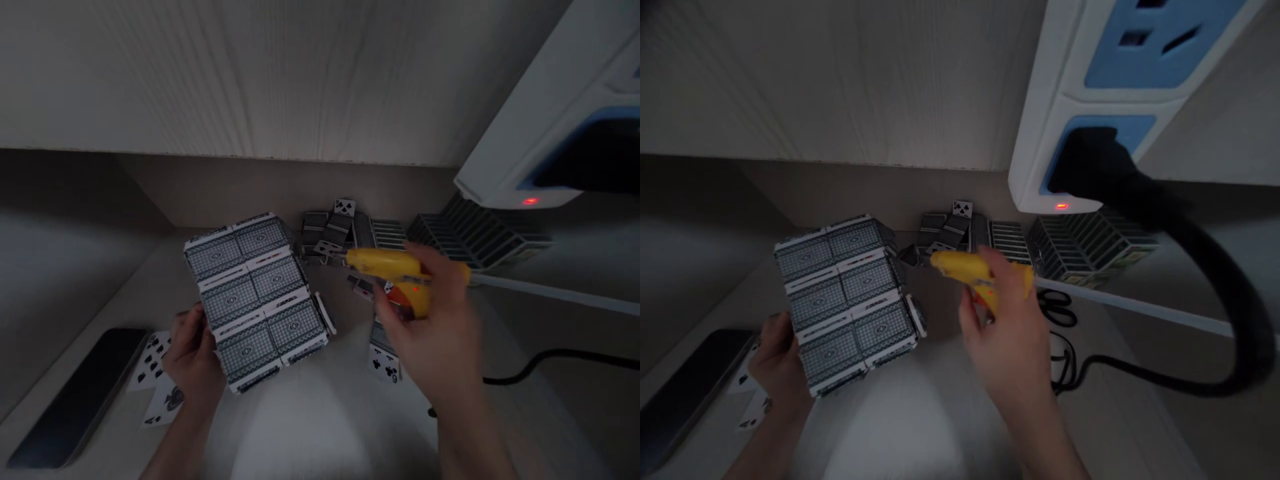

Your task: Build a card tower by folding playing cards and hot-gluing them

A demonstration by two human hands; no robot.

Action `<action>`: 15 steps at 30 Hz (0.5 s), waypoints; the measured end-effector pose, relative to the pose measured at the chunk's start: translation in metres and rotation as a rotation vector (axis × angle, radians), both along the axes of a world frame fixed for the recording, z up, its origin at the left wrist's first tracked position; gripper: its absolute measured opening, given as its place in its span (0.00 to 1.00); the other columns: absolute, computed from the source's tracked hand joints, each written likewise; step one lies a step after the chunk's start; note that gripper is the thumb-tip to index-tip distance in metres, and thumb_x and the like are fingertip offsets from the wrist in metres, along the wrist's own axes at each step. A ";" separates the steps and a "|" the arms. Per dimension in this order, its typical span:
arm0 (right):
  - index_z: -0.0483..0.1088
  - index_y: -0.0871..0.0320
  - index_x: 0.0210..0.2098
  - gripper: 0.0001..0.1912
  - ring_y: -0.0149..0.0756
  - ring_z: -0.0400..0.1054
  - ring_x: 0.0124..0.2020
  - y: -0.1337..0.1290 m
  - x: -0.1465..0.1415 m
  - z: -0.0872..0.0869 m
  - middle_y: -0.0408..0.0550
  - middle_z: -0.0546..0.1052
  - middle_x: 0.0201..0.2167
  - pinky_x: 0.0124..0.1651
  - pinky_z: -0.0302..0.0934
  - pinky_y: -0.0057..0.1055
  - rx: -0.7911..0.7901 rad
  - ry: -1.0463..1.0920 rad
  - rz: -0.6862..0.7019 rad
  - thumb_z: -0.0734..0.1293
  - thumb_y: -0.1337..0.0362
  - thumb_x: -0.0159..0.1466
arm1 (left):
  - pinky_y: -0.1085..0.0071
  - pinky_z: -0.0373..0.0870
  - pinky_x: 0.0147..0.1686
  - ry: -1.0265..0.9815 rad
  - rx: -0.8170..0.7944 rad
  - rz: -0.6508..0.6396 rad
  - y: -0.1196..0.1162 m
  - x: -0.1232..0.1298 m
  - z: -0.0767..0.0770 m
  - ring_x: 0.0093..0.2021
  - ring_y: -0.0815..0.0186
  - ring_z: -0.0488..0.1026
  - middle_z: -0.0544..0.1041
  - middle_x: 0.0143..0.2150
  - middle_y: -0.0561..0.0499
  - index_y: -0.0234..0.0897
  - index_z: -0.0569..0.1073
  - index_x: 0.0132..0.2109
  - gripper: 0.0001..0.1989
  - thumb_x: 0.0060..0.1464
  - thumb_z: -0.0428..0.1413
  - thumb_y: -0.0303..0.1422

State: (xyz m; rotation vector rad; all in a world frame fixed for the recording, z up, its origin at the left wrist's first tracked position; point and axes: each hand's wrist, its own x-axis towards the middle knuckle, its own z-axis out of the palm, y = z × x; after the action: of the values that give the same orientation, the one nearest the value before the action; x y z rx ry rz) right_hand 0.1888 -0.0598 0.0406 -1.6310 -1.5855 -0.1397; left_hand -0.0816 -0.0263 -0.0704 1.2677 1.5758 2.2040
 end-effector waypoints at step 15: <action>0.53 0.57 0.61 0.29 0.38 0.74 0.23 -0.008 0.059 -0.126 0.45 0.78 0.30 0.24 0.66 0.31 -0.506 0.072 0.096 0.62 0.65 0.62 | 0.67 0.69 0.35 -0.069 -0.115 -0.149 -0.003 -0.001 0.003 0.34 0.63 0.70 0.75 0.30 0.52 0.39 0.82 0.33 0.11 0.42 0.66 0.39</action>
State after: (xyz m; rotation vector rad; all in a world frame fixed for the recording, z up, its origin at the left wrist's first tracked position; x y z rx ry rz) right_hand 0.2473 -0.0677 -0.0851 -1.9030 -1.7296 0.3976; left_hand -0.0826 -0.0293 -0.0677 1.2202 1.5069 2.0144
